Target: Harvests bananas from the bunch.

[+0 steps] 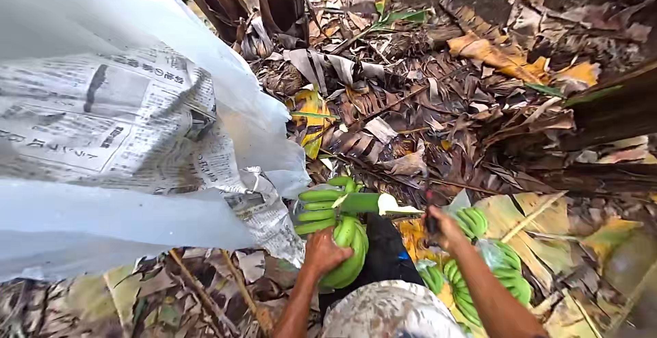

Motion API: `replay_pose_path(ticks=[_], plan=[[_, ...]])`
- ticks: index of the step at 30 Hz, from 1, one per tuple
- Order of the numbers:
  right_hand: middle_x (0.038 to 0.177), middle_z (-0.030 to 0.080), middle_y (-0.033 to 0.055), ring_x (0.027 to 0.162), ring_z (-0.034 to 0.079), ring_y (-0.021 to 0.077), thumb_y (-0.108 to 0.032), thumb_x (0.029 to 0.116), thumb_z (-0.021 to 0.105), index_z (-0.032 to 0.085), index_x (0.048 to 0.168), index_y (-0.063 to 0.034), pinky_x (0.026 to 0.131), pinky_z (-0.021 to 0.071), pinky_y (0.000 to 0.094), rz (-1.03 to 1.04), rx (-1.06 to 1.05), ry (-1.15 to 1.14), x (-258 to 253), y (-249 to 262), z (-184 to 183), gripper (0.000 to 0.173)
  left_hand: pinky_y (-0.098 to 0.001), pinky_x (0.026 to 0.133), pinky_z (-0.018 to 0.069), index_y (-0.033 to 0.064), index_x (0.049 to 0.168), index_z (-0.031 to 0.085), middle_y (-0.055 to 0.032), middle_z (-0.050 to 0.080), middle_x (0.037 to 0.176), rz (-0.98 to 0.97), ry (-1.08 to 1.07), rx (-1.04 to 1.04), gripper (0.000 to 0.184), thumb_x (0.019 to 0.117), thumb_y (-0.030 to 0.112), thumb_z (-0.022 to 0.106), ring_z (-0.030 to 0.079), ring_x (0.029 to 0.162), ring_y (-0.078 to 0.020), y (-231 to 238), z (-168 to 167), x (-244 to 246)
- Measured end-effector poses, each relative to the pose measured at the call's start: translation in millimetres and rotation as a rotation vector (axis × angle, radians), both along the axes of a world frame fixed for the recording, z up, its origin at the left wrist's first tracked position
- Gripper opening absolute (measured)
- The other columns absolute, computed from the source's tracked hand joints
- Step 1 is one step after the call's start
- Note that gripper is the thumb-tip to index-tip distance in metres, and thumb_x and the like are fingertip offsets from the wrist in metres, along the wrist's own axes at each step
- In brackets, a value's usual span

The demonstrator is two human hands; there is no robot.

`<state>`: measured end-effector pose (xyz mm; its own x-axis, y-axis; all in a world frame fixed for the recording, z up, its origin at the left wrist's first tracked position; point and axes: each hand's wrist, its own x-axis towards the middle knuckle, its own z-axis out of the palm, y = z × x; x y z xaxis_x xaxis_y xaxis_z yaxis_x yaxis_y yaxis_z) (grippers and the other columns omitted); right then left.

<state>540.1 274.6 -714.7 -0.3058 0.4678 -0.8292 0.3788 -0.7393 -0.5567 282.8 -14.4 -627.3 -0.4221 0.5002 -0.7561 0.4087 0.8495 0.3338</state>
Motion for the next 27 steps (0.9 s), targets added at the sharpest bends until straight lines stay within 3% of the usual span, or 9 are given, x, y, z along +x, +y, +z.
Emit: replay_pose_path(ticks=[3,6,15,19,27], plan=[[0.091,0.068,0.008,0.07,0.065,0.0188,-0.036,0.112,0.034,0.057,0.128,-0.0083,0.056,0.0539,0.0338,0.015,-0.245,0.072,-21,-76,-19,0.039,-0.0557,0.101,0.049,0.0155,0.124,0.069,-0.0076,0.074,0.11,0.03,0.011,0.003,0.08,0.0667,0.072,0.074,0.068,0.108,-0.0265,-1,-1,-1],[0.087,0.066,0.0075,0.065,0.062,0.0169,-0.034,0.1118,0.035,0.056,0.128,-0.0088,0.052,0.051,0.03,0.12,-0.385,0.198,-46,-115,-23,0.037,-0.0543,0.1,0.0494,0.0161,0.121,0.07,-0.0057,0.074,0.107,0.032,0.033,0.006,0.077,0.0668,0.071,0.073,0.069,0.106,-0.0243,-6,-2,2],[0.075,0.059,0.0042,0.053,0.055,0.0135,-0.034,0.1114,0.037,0.057,0.122,-0.01,0.043,0.0447,0.026,0.377,-0.482,0.228,-67,-133,-39,0.033,-0.053,0.101,0.0499,0.0171,0.123,0.07,-0.0064,0.074,0.111,0.056,-0.001,0.012,0.081,0.0652,0.073,0.073,0.068,0.11,-0.0259,-24,-12,13],[0.069,0.052,0.0012,0.047,0.048,0.0105,-0.04,0.1114,0.035,0.055,0.115,-0.0134,0.039,0.0399,0.0234,0.374,-0.531,0.211,-68,-143,-14,0.033,-0.0534,0.103,0.0486,0.0166,0.123,0.07,-0.0069,0.074,0.112,0.075,-0.013,0.013,0.082,0.0654,0.074,0.072,0.067,0.111,-0.0259,-30,-18,12],[0.065,0.052,0.0021,0.043,0.048,0.0091,-0.036,0.112,0.032,0.054,0.109,-0.0091,0.037,0.0414,0.0216,0.258,-0.551,0.223,-57,-170,43,0.035,-0.0541,0.099,0.0504,0.0169,0.121,0.07,-0.0069,0.074,0.109,0.153,-0.02,0.051,0.08,0.0657,0.074,0.071,0.069,0.108,-0.0259,-44,-21,12]])
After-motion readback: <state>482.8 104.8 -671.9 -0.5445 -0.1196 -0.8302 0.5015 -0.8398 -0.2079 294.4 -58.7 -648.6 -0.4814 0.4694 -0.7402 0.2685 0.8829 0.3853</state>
